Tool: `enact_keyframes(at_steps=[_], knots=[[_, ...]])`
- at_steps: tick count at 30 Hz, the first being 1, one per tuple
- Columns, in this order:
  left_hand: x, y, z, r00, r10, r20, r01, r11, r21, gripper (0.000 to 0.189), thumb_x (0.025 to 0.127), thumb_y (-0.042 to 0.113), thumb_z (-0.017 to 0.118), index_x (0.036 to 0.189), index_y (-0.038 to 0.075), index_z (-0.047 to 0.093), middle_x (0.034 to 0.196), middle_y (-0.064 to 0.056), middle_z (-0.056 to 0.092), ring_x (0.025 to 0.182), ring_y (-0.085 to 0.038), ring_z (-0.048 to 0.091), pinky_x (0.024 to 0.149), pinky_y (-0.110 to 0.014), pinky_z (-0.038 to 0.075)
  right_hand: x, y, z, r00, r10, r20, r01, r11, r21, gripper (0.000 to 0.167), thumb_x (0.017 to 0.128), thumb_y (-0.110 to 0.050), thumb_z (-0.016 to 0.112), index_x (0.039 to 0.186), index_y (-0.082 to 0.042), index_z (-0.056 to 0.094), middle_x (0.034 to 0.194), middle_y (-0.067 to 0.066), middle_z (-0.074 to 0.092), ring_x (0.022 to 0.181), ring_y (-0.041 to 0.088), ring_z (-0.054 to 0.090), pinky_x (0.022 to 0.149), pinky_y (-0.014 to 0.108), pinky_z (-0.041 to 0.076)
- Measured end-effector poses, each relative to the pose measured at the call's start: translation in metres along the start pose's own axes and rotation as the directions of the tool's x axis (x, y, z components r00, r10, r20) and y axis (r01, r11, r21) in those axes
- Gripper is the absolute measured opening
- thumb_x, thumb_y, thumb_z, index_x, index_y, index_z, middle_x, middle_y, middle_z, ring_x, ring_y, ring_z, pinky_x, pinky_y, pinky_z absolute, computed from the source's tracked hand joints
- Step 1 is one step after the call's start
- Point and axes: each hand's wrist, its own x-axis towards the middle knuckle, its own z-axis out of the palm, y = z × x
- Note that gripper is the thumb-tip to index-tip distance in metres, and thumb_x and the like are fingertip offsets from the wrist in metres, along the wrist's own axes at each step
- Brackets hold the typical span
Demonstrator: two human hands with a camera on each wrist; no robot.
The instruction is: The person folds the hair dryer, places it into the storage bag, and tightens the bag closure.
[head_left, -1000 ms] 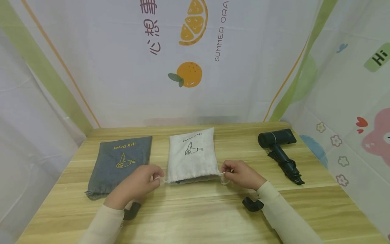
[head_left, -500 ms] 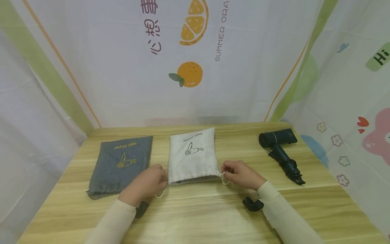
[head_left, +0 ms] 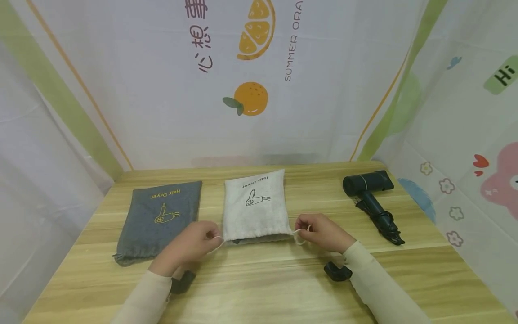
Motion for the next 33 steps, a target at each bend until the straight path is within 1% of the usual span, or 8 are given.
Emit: enact_keyframes(at_steps=[3,6,8,11,13,19,24,33], knots=[[-0.004,-0.002,-0.001,1.000,0.000,0.004,0.000,1.000,-0.019,0.019,0.095,0.019,0.064,0.078,0.017,0.056,0.078,0.008,0.059,0.065,-0.009,0.048,0.066,-0.031,0.045,-0.002,0.000,-0.001,1.000,0.016,-0.002,-0.016,0.999,-0.028,0.012,0.094,-0.008,0.063,0.089,-0.019,0.062,0.079,-0.011,0.058,0.066,0.006,0.051,0.059,0.025,0.045],[-0.007,-0.004,-0.003,1.000,0.018,0.020,-0.018,1.000,-0.020,0.021,0.095,0.023,0.065,0.078,0.018,0.055,0.073,0.009,0.056,0.061,-0.007,0.046,0.060,-0.028,0.043,-0.005,0.001,-0.003,1.000,0.020,-0.010,-0.021,0.998,-0.058,0.011,0.094,-0.009,0.063,0.090,-0.018,0.062,0.078,-0.011,0.057,0.065,0.006,0.050,0.059,0.025,0.044],[-0.009,-0.004,-0.006,0.999,0.032,0.028,-0.032,0.999,-0.016,0.023,0.096,0.025,0.065,0.077,0.017,0.054,0.068,0.010,0.048,0.059,-0.006,0.042,0.057,-0.026,0.040,-0.006,0.001,-0.004,0.999,0.027,-0.020,-0.029,0.997,-0.073,0.010,0.093,-0.009,0.063,0.089,-0.018,0.062,0.076,-0.011,0.057,0.064,0.006,0.049,0.059,0.025,0.043],[-0.011,-0.004,-0.012,0.999,0.019,0.030,-0.019,1.000,-0.004,0.022,0.097,0.024,0.064,0.078,0.017,0.054,0.063,0.009,0.037,0.054,-0.006,0.033,0.054,-0.026,0.035,-0.008,0.001,-0.004,0.999,0.041,-0.027,-0.044,0.995,-0.087,0.009,0.094,-0.010,0.063,0.089,-0.018,0.062,0.075,-0.010,0.057,0.062,0.006,0.048,0.058,0.026,0.043],[-0.014,-0.005,-0.016,1.000,0.013,0.022,-0.013,1.000,0.005,0.019,0.097,0.022,0.063,0.080,0.017,0.055,0.063,0.008,0.034,0.054,-0.006,0.030,0.055,-0.026,0.034,-0.009,0.001,-0.004,0.998,0.058,-0.037,-0.061,0.993,-0.103,0.010,0.094,-0.011,0.064,0.087,-0.018,0.061,0.075,-0.010,0.057,0.062,0.006,0.047,0.058,0.026,0.043],[-0.019,-0.005,-0.022,0.999,0.040,-0.015,-0.039,0.998,0.053,0.015,0.098,0.019,0.062,0.084,0.017,0.058,0.067,0.007,0.044,0.057,-0.006,0.036,0.056,-0.028,0.038,-0.014,0.001,-0.007,0.989,0.116,-0.087,-0.128,0.980,-0.150,0.017,0.095,-0.014,0.065,0.081,-0.020,0.057,0.070,-0.010,0.054,0.058,0.007,0.043,0.057,0.027,0.041],[-0.021,-0.004,-0.025,0.999,0.011,-0.033,-0.009,0.998,0.058,0.017,0.098,0.022,0.063,0.083,0.018,0.057,0.068,0.006,0.044,0.055,-0.007,0.036,0.055,-0.028,0.038,-0.016,0.002,-0.008,0.984,0.128,-0.121,-0.149,0.971,-0.189,0.018,0.094,-0.014,0.067,0.080,-0.019,0.056,0.070,-0.009,0.053,0.059,0.008,0.043,0.059,0.029,0.041],[-0.024,-0.005,-0.026,0.995,0.011,-0.099,0.000,0.994,0.110,0.017,0.096,0.017,0.066,0.082,0.018,0.057,0.072,0.007,0.050,0.059,-0.009,0.041,0.057,-0.028,0.040,-0.020,0.003,-0.009,0.978,0.123,-0.172,-0.163,0.955,-0.246,0.016,0.093,-0.015,0.068,0.081,-0.018,0.058,0.067,-0.009,0.051,0.056,0.008,0.040,0.055,0.028,0.038]])
